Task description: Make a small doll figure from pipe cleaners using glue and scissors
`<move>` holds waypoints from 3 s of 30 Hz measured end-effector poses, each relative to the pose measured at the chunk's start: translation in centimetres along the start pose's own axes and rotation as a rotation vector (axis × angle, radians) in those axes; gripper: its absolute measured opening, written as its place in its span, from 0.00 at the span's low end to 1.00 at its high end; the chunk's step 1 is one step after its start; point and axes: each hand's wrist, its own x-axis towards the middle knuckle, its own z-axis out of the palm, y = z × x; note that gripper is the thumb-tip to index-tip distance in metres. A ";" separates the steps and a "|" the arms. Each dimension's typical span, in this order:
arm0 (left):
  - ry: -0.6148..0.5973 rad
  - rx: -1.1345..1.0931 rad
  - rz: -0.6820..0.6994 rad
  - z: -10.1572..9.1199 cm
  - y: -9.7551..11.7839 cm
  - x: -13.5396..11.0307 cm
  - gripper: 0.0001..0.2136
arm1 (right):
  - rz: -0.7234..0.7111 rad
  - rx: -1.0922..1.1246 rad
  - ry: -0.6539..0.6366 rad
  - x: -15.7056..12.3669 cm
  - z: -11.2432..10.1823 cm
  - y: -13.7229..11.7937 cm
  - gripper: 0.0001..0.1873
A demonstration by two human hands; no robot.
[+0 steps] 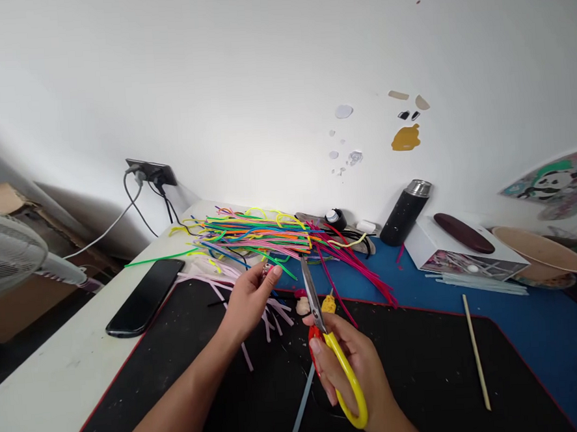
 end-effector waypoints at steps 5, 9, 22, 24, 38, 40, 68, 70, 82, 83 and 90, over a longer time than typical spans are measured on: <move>0.004 0.091 0.031 0.4 0.1 -0.3 0.23 | 0.074 0.017 -0.029 -0.7 0.2 1.1 0.29; 0.005 0.077 0.045 0.5 -0.1 -0.6 0.21 | 0.102 0.012 -0.033 -0.8 0.3 1.3 0.30; -0.043 0.105 0.048 0.6 -0.2 -1.0 0.20 | 0.192 0.097 -0.124 -1.1 0.6 0.8 0.32; -0.048 0.116 0.047 0.6 -0.2 -1.0 0.20 | 0.201 0.108 -0.136 -1.0 0.4 0.6 0.33; -0.048 0.109 0.048 0.8 -0.3 -1.0 0.19 | 0.228 0.145 -0.186 -0.9 0.2 0.1 0.35; -0.044 0.113 0.045 0.8 -0.3 -1.0 0.19 | 0.237 0.150 -0.199 -0.9 0.1 0.1 0.35; -0.023 0.216 0.053 0.6 -0.4 -1.0 0.18 | 0.258 0.193 -0.240 -0.6 -1.1 -0.6 0.34; -0.027 0.230 0.053 0.6 -0.4 -1.0 0.18 | 0.260 0.189 -0.242 -0.6 -1.2 -0.7 0.33; -0.033 0.214 0.054 0.5 -0.3 -1.1 0.18 | 0.302 0.230 -0.295 -0.8 -1.0 -0.8 0.31; -0.035 0.215 0.049 0.5 -0.4 -1.1 0.18 | 0.304 0.225 -0.300 -0.8 -0.9 -0.8 0.32; -0.040 0.232 0.056 0.6 -0.4 -1.1 0.18 | 0.288 0.221 -0.281 -0.7 -1.2 -0.7 0.32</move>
